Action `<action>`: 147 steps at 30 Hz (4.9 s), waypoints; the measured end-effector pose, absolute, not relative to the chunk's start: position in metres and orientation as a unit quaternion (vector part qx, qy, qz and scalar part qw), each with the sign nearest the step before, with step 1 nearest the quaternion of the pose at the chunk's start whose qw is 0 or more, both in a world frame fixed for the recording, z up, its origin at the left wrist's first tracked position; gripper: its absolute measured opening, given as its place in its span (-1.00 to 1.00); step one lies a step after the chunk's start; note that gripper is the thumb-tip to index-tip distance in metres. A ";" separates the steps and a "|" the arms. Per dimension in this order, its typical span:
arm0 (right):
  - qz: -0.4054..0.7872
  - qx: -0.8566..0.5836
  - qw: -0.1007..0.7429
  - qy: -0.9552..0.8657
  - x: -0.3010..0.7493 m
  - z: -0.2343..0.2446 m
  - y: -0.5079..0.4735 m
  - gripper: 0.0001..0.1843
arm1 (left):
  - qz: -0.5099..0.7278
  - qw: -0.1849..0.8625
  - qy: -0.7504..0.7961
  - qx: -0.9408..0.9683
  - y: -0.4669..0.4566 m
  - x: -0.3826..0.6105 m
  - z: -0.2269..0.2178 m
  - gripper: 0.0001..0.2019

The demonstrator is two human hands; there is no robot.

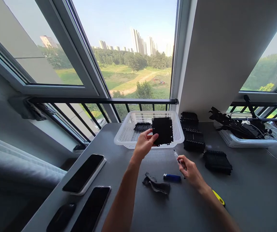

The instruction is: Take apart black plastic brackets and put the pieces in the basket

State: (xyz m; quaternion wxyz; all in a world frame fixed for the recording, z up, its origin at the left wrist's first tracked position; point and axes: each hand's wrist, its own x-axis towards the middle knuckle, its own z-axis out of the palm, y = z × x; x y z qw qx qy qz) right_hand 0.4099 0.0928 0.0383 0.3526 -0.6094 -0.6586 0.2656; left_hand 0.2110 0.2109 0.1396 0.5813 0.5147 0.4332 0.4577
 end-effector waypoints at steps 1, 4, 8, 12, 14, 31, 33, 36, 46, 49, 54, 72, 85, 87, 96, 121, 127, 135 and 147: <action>0.305 -0.572 0.408 -0.643 0.412 0.049 0.092 -0.74 | 0.459 0.582 0.431 0.515 0.211 0.211 0.140 -0.50; 0.371 -0.487 0.538 -0.580 0.418 0.081 0.089 -0.67 | 0.457 0.584 0.429 0.516 0.210 0.211 0.141 -0.48; 0.306 -0.433 0.661 -0.530 0.423 0.116 0.098 -0.41 | 0.456 0.589 0.422 0.517 0.210 0.211 0.140 -0.46; 0.285 -0.405 0.720 -0.486 0.412 0.140 0.123 -0.52 | 0.456 0.589 0.415 0.522 0.210 0.212 0.139 -0.45; 0.307 -0.406 0.722 -0.468 0.401 0.143 0.136 -0.66 | 0.450 0.589 0.414 0.528 0.210 0.211 0.139 -0.43; 0.273 -0.509 0.559 -0.594 0.373 0.125 0.161 -0.69 | 0.428 0.604 0.404 0.537 0.208 0.210 0.143 -0.35; 0.276 -0.509 0.559 -0.594 0.372 0.124 0.162 -0.70 | 0.430 0.601 0.404 0.539 0.208 0.211 0.142 -0.36; 0.289 -0.502 0.569 -0.584 0.373 0.124 0.161 -0.70 | 0.445 0.574 0.416 0.547 0.210 0.213 0.138 -0.42; 0.176 -0.484 0.638 -0.572 0.375 0.130 0.154 -0.91 | 0.455 0.584 0.437 0.511 0.211 0.213 0.139 -0.39; 0.141 -0.499 0.617 -0.593 0.373 0.128 0.155 -0.93 | 0.454 0.584 0.434 0.515 0.208 0.214 0.142 -0.41; 0.124 -0.501 0.605 -0.606 0.372 0.125 0.156 -0.95 | 0.450 0.585 0.427 0.523 0.207 0.213 0.142 -0.41; 0.110 -0.494 0.678 -0.533 0.379 0.125 0.160 -0.87 | 0.397 0.575 0.416 0.582 0.202 0.218 0.140 -0.49; 0.116 -0.476 0.682 -0.543 0.383 0.120 0.163 -0.83 | 0.372 0.533 0.416 0.636 0.197 0.219 0.144 -0.56; 0.102 -0.472 0.700 -0.527 0.383 0.122 0.162 -0.81 | 0.368 0.564 0.408 0.616 0.199 0.219 0.142 -0.52; 0.135 -0.523 0.649 -0.536 0.409 0.104 0.114 -0.67 | 0.354 0.487 0.436 0.669 0.208 0.223 0.120 -0.65; 0.192 -0.653 0.339 -0.649 0.407 -0.035 0.052 -0.38 | 0.448 0.468 0.442 0.621 0.160 0.191 0.078 -0.61; 0.277 -0.616 0.540 -0.502 0.379 0.019 0.068 -0.51 | 0.425 0.502 0.453 0.601 0.146 0.166 0.082 -0.62; 0.490 -0.461 0.473 -0.569 0.363 0.097 0.157 -0.54 | 0.413 0.444 0.442 0.661 0.169 0.147 0.139 -0.53; 0.385 -0.667 0.335 -0.543 0.311 0.087 0.322 -0.66 | 0.264 0.215 0.684 0.646 0.336 0.129 0.124 -0.60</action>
